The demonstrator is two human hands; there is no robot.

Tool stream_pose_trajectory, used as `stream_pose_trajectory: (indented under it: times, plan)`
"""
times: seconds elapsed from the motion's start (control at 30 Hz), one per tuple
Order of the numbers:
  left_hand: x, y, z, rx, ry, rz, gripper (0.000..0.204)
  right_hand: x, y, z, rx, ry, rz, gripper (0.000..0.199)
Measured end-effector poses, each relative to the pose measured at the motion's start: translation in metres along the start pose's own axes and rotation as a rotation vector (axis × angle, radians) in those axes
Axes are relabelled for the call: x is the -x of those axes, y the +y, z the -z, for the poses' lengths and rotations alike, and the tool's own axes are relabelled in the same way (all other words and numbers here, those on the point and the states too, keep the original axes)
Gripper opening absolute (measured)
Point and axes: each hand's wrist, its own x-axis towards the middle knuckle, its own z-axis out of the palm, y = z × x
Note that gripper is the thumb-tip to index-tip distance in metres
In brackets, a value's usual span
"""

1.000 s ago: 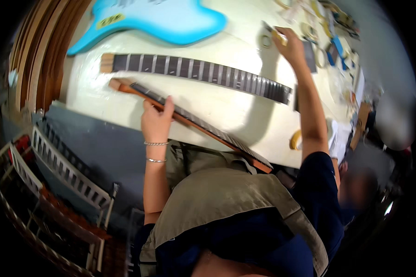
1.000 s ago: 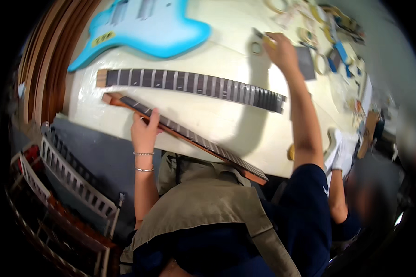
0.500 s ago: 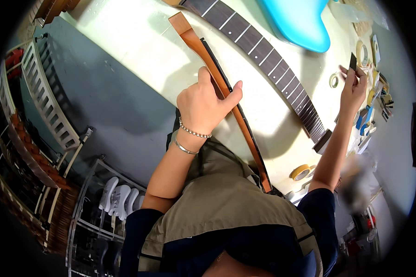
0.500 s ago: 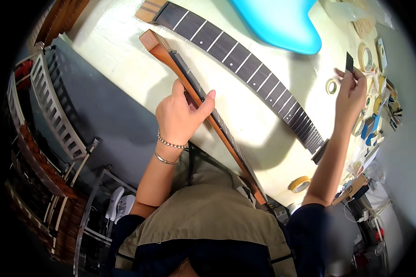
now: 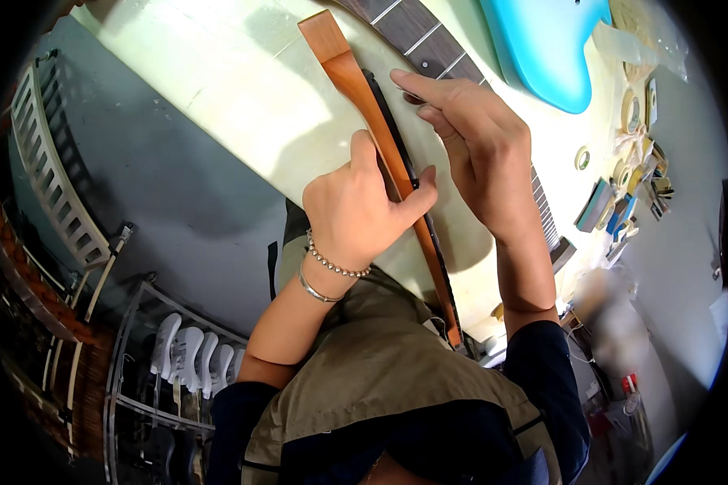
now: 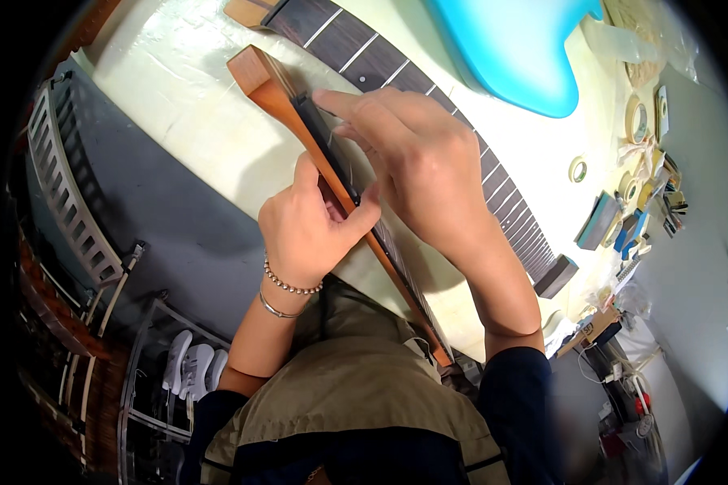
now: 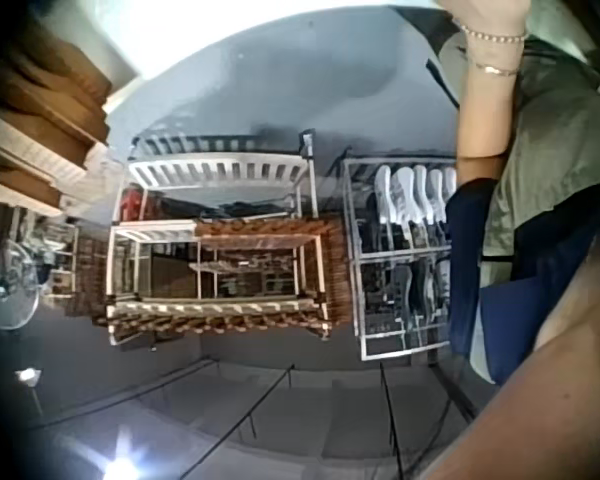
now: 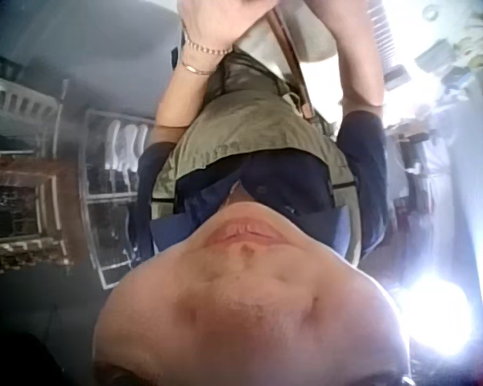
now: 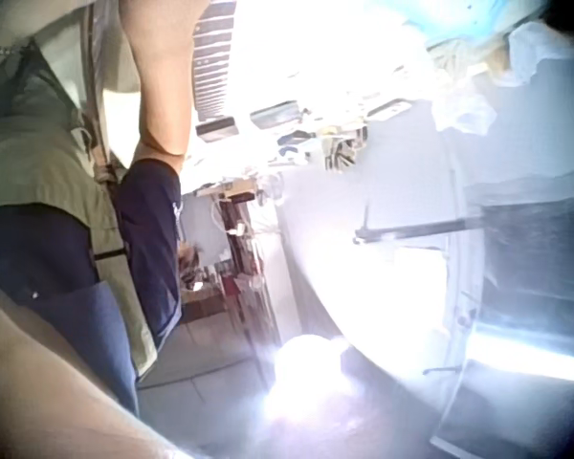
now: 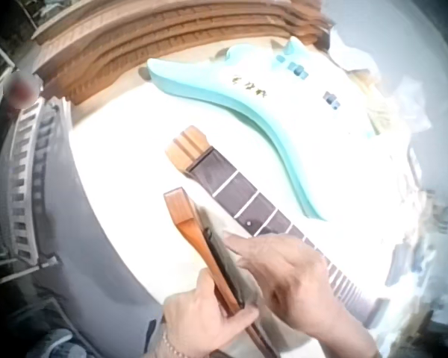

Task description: The person retrieves guitar necks from a rack and sands the fretboards and headstocks using sanding blocks. They then use a small tool to scrape or clean the edges of the headstock on multiple necks.

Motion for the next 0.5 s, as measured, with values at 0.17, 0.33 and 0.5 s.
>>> stream_pose_trajectory:
  times: [0.17,0.33,0.5]
  plan:
    - [-0.001,-0.001,0.001,0.033,-0.007,-0.006,0.047,-0.009,0.005,-0.006,0.03,0.007,0.077,0.031]
    - [-0.002,-0.001,0.002,0.064,0.0,-0.021,0.046,-0.013,0.003,-0.005,0.015,-0.025,0.082,0.026]
    - [-0.002,-0.001,0.001,0.051,0.002,-0.02,0.046,-0.015,-0.004,0.002,0.038,-0.104,0.042,0.029]
